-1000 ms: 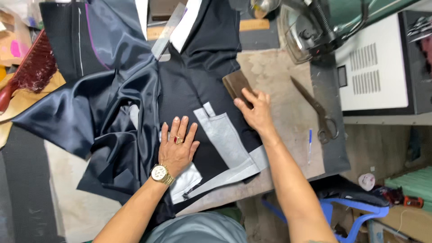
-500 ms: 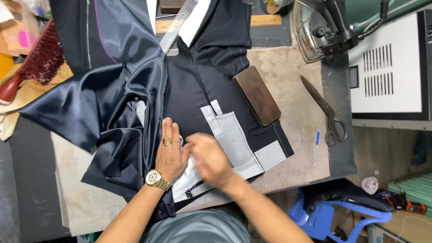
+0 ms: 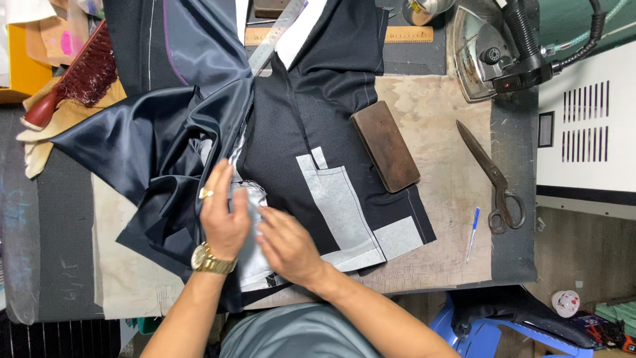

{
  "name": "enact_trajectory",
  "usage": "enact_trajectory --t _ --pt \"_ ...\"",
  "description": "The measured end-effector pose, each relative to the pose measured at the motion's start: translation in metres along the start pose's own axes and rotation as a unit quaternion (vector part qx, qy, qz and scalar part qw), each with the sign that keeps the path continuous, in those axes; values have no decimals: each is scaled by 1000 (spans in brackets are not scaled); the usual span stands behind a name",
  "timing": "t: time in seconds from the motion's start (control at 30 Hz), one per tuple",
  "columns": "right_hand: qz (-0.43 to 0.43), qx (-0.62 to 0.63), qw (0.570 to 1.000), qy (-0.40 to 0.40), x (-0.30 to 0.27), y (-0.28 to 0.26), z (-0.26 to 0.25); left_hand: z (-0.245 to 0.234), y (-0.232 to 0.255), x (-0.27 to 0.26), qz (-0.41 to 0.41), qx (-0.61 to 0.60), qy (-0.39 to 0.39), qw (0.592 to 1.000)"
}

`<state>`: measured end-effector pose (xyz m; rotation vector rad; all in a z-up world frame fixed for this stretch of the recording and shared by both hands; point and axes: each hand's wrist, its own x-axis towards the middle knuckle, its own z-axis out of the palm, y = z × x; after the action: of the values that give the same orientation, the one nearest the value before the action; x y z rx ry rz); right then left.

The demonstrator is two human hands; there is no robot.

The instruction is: The person irons a piece of dark fabric at a workstation, placing small white adhesive strips onto the material and pressing them with an iron. They also use a small wooden block to press down on the fabric and adhesive after ironing.

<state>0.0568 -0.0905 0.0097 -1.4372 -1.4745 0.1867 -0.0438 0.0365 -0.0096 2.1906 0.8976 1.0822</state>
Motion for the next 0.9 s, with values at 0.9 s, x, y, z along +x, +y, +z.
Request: enact_trajectory --t 0.9 --pt "254 -299 900 191 -9 37 -62 20 -23 1 172 110 -182 962"
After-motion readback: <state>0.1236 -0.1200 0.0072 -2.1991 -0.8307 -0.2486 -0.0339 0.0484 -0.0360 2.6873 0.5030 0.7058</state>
